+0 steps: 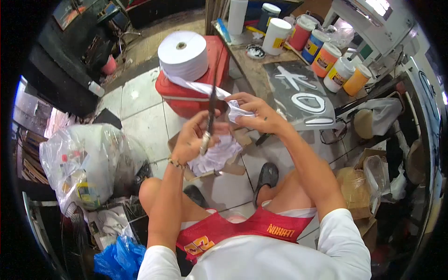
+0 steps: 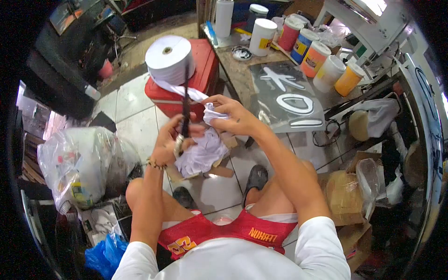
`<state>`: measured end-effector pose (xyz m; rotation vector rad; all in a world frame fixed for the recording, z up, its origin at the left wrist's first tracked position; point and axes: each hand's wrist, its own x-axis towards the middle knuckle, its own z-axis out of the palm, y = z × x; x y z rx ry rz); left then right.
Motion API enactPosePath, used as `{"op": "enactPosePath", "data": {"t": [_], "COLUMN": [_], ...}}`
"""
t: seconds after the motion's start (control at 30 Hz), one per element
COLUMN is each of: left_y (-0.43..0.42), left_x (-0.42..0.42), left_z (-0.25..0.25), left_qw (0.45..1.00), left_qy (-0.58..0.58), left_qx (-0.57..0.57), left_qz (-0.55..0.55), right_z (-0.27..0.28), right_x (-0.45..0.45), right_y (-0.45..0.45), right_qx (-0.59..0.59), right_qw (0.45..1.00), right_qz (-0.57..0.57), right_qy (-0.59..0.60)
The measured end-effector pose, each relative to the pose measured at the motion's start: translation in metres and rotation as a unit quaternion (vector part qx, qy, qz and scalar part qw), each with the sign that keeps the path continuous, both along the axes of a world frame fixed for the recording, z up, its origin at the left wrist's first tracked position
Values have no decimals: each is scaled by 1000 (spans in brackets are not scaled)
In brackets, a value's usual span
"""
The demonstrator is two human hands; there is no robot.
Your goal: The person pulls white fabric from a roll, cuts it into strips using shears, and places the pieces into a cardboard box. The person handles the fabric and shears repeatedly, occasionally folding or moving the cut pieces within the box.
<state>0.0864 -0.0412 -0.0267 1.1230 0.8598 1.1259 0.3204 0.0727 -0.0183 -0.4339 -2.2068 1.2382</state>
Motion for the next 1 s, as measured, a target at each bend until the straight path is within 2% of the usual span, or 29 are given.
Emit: {"op": "enactPosePath", "data": {"t": [0.03, 0.13, 0.27, 0.4, 0.5, 0.57, 0.6, 0.67, 0.73, 0.8, 0.87, 0.9, 0.97, 1.0], "left_y": [2, 5, 2, 1, 0, 1, 1, 2, 2, 2, 2, 1, 0, 0], "left_x": [-4, -22, -37, -40, -41, -40, -41, -44, -50, -59, -69, -74, -83, -87], "left_z": [2, 0, 2, 9, 10, 11, 12, 15, 15, 15, 15, 14, 12, 12], "left_qw": [999, 998, 992, 985, 981, 973, 972, 962, 955, 946, 936, 931, 924, 918], "left_qy": [-14, -26, -25, -6, 18, 43, 43, 30, 8, -14, -38, -50, -63, -76], "left_qx": [21, 26, 58, 69, 70, 83, 86, 105, 120, 137, 143, 138, 130, 116], "left_qz": [19, 56, 113, 155, 180, 211, 214, 251, 270, 292, 318, 334, 353, 373], "right_z": [-4, -19, -47, -44, -41, -37, -36, -40, -53, -66, -79, -64, -36, -17], "right_x": [-6, -22, -40, -45, -42, -39, -39, -39, -37, -42, -52, -66, -110, -137], "right_y": [-4, -17, -20, -18, -12, -9, -9, -10, -3, 4, 17, 15, 20, 31], "right_qx": [49, 53, 122, 76, 18, -30, -26, -72, -82, -272, -305, -251, -238, -101], "right_qw": [999, 997, 989, 992, 998, 990, 990, 960, 962, 922, 916, 911, 925, 948], "right_qz": [-8, 4, -11, -8, -29, -130, -127, -271, -261, -242, -100, -71, 14, 28], "right_qy": [-15, -61, -88, -99, -59, -51, -51, 2, 2, -135, -240, -319, -296, -300]}}
